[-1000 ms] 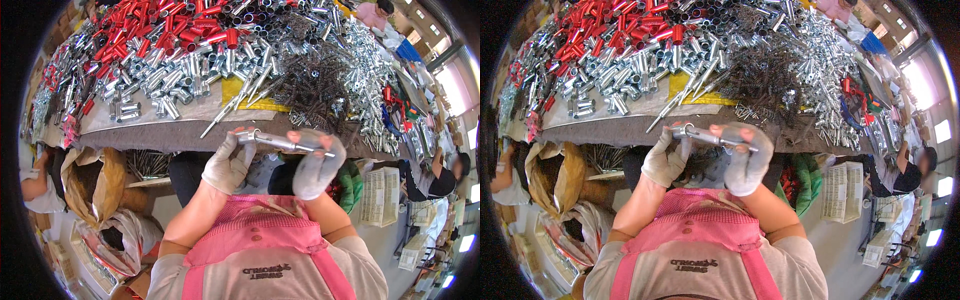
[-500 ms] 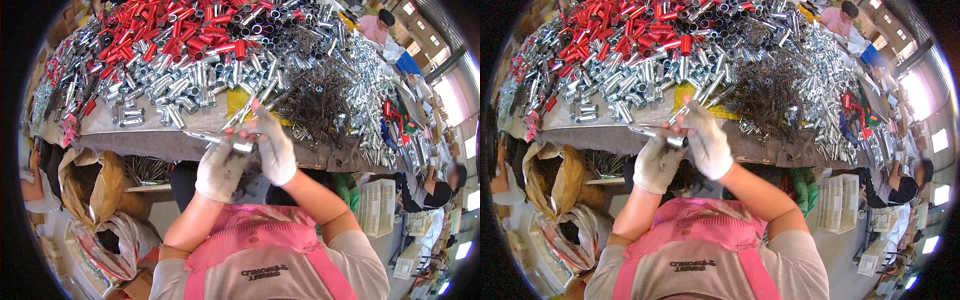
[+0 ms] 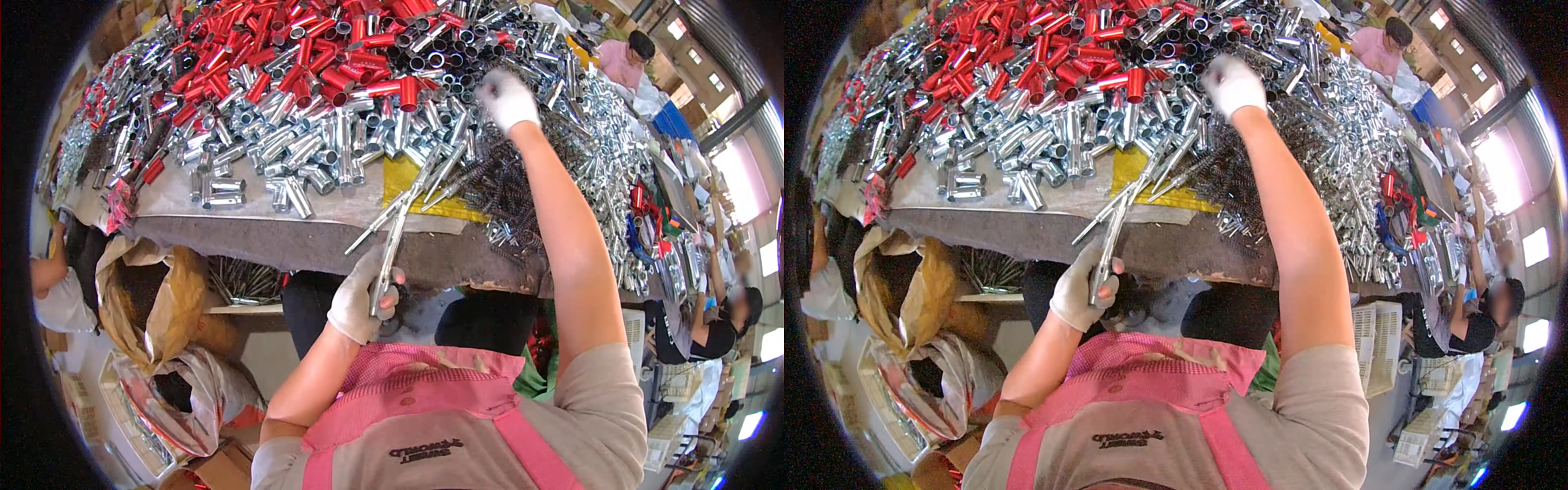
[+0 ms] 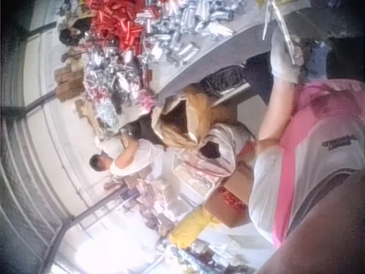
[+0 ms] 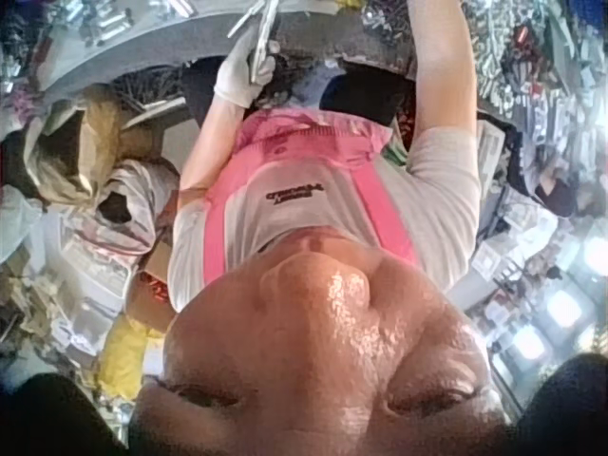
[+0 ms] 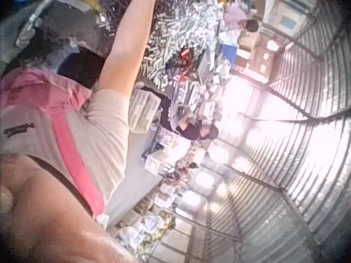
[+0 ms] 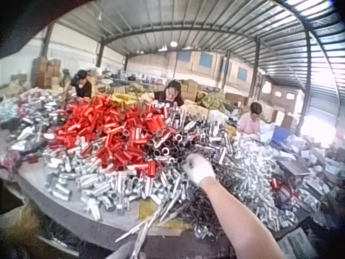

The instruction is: Assembling small metal components by hand at a factory workbench.

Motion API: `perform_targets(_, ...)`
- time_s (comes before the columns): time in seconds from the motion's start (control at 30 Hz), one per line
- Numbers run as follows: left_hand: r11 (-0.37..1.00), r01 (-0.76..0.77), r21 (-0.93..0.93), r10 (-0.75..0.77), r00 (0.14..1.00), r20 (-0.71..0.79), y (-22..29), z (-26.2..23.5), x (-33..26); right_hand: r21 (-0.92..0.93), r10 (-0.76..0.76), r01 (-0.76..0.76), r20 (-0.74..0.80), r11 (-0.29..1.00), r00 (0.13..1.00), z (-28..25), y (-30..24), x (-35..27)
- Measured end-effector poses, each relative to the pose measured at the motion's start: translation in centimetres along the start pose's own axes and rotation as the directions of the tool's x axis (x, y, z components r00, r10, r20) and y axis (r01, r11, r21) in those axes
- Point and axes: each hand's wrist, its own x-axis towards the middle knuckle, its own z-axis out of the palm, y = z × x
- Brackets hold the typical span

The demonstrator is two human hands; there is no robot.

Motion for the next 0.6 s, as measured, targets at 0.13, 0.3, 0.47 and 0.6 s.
perform_targets(0.13,0.989,-0.056,0.138,0.052,0.998,0.032,0.0,-0.2,1.2,0.437,0.015,0.109,-0.271,0.893,0.962,-1.0,1.0,-1.5)
perform_targets(0.3,0.967,-0.140,0.211,0.147,0.989,-0.017,0.6,0.1,1.5,0.780,-0.007,-0.240,0.299,0.578,0.954,-2.9,-5.9,-9.6)
perform_targets(0.47,0.911,-0.154,0.383,0.165,0.986,0.003,1.6,0.1,1.4,0.815,-0.208,-0.337,0.475,0.471,0.855,-1.4,-7.3,-14.6)
perform_targets(0.6,0.725,-0.309,0.615,0.362,0.931,0.041,1.5,0.5,1.1,0.821,-0.426,-0.351,0.543,0.450,0.724,0.8,-8.3,-17.1)
